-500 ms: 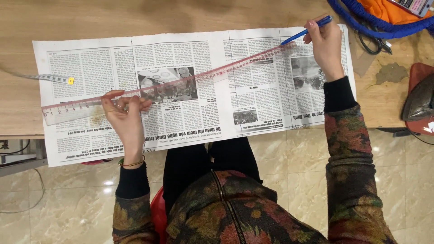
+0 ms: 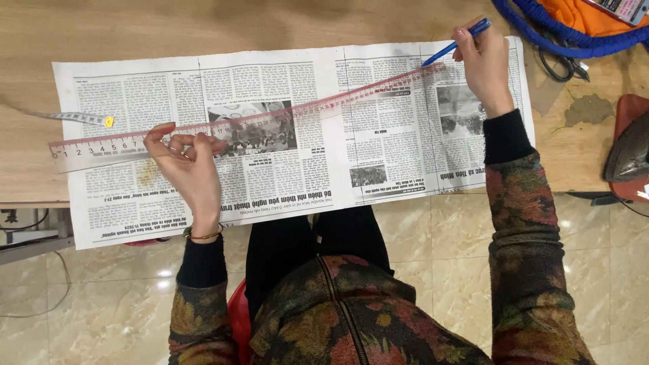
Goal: The person uses a ruler and a blue pen to measure and draw straight lines on a newspaper spread out on a wooden table. They repeatedly reposition the ruler and mark lines across the paper.
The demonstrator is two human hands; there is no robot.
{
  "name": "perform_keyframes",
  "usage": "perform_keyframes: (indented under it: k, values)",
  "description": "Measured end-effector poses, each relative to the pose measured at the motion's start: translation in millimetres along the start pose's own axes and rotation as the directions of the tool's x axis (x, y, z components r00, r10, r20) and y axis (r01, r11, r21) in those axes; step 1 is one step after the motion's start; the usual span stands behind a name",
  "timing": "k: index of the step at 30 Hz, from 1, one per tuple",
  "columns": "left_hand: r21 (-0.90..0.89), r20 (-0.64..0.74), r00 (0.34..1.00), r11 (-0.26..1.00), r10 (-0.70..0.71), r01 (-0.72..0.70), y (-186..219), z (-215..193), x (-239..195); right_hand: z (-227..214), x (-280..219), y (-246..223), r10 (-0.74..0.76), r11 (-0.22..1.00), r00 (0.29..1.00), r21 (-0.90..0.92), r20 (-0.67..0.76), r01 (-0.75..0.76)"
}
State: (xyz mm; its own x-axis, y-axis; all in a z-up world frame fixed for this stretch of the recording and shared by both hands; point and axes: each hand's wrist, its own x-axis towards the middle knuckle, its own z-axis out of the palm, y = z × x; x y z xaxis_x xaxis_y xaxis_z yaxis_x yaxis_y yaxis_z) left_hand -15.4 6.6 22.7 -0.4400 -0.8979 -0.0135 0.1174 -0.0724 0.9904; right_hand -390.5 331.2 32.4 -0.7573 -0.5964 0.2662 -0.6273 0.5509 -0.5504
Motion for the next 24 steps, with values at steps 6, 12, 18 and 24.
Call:
perform_keyframes:
  k: [6,12,18,24]
  values:
    - [0.049,-0.008,0.996,0.995,0.086,-0.086,0,4,1,1,2,-1,0.016,1.0,1.0,0.012,0.009,-0.016]
    - [0.108,0.027,0.989,0.983,0.145,-0.148,2,5,3,8,4,-2,0.001,0.999,0.999,0.049,0.037,-0.003]
    - [0.181,0.035,0.988,0.971,0.152,-0.156,3,5,6,2,5,8,0.001,1.0,1.0,0.013,0.019,-0.002]
    - [0.248,0.065,0.974,0.942,0.219,-0.228,5,5,8,4,6,5,0.057,0.998,0.998,0.031,0.038,-0.058]
